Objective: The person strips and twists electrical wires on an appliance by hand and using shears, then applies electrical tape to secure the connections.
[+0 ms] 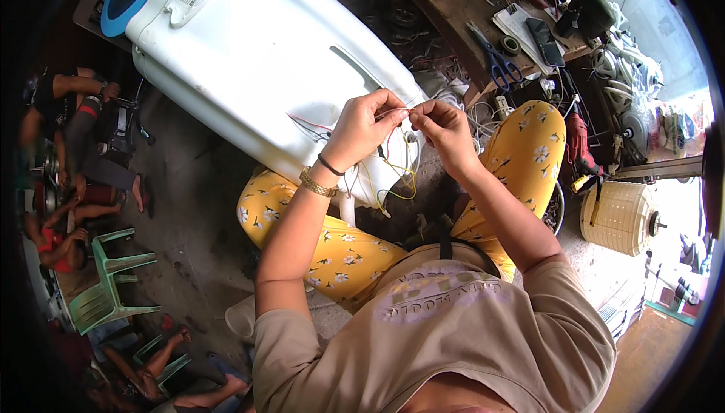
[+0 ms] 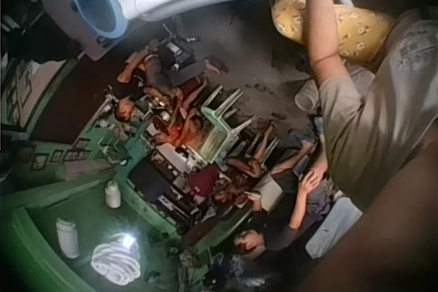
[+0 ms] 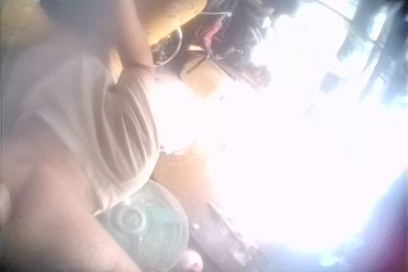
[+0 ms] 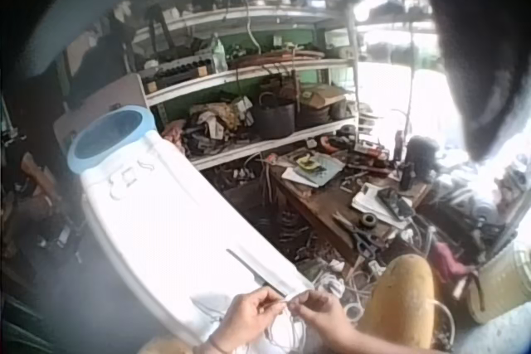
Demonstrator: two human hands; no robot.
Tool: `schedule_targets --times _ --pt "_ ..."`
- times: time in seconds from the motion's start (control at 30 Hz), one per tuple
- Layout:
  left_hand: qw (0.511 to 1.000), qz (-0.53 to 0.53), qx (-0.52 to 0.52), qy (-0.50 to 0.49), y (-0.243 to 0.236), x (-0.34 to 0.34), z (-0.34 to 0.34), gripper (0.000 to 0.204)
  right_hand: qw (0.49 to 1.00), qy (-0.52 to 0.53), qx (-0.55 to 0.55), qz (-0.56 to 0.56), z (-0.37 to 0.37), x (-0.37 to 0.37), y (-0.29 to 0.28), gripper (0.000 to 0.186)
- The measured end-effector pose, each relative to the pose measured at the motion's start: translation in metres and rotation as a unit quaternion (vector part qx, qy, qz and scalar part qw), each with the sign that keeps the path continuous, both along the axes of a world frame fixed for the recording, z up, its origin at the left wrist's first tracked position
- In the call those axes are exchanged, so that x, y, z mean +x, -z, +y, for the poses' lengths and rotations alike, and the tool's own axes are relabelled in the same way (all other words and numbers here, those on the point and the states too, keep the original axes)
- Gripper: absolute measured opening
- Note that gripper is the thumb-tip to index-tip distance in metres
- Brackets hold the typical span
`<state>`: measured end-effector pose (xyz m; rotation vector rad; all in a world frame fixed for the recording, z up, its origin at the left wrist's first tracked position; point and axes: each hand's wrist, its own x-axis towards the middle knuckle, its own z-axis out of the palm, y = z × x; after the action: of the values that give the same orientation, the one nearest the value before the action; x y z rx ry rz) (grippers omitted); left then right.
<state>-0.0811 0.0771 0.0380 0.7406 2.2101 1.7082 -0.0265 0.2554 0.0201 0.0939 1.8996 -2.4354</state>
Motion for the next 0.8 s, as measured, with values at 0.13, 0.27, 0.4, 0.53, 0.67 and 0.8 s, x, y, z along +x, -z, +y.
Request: schedule_targets --times 0.13,0.27,0.4,0.53,0.67,0.8 --pt "0.999 -0.042 0.014 0.013 0.001 -0.001 0.000 0.008 1.000 0.008 0.023 0.012 0.000 0.000 -0.005 0.009" --pt "0.995 -0.075 0.051 0.033 0.007 -0.003 -0.002 0.009 1.000 -0.007 -0.022 0.016 0.001 -0.002 -0.003 0.009" --pt "0.991 -0.110 0.057 0.057 0.006 -0.005 -0.004 0.010 0.999 -0.007 -0.031 0.026 0.001 -0.003 -0.001 0.008" --pt "0.990 -0.115 0.055 0.063 0.008 -0.007 -0.004 0.013 0.999 -0.011 -0.040 0.016 0.004 -0.006 0.004 0.007" --pt "0.996 -0.055 0.065 -0.005 0.007 -0.007 -0.003 0.016 1.000 -0.007 -0.009 0.021 0.008 -0.010 0.006 0.007" --pt "0.994 -0.070 0.085 -0.024 0.010 -0.007 0.001 0.015 1.000 -0.019 -0.002 0.009 0.017 -0.012 0.011 0.010"
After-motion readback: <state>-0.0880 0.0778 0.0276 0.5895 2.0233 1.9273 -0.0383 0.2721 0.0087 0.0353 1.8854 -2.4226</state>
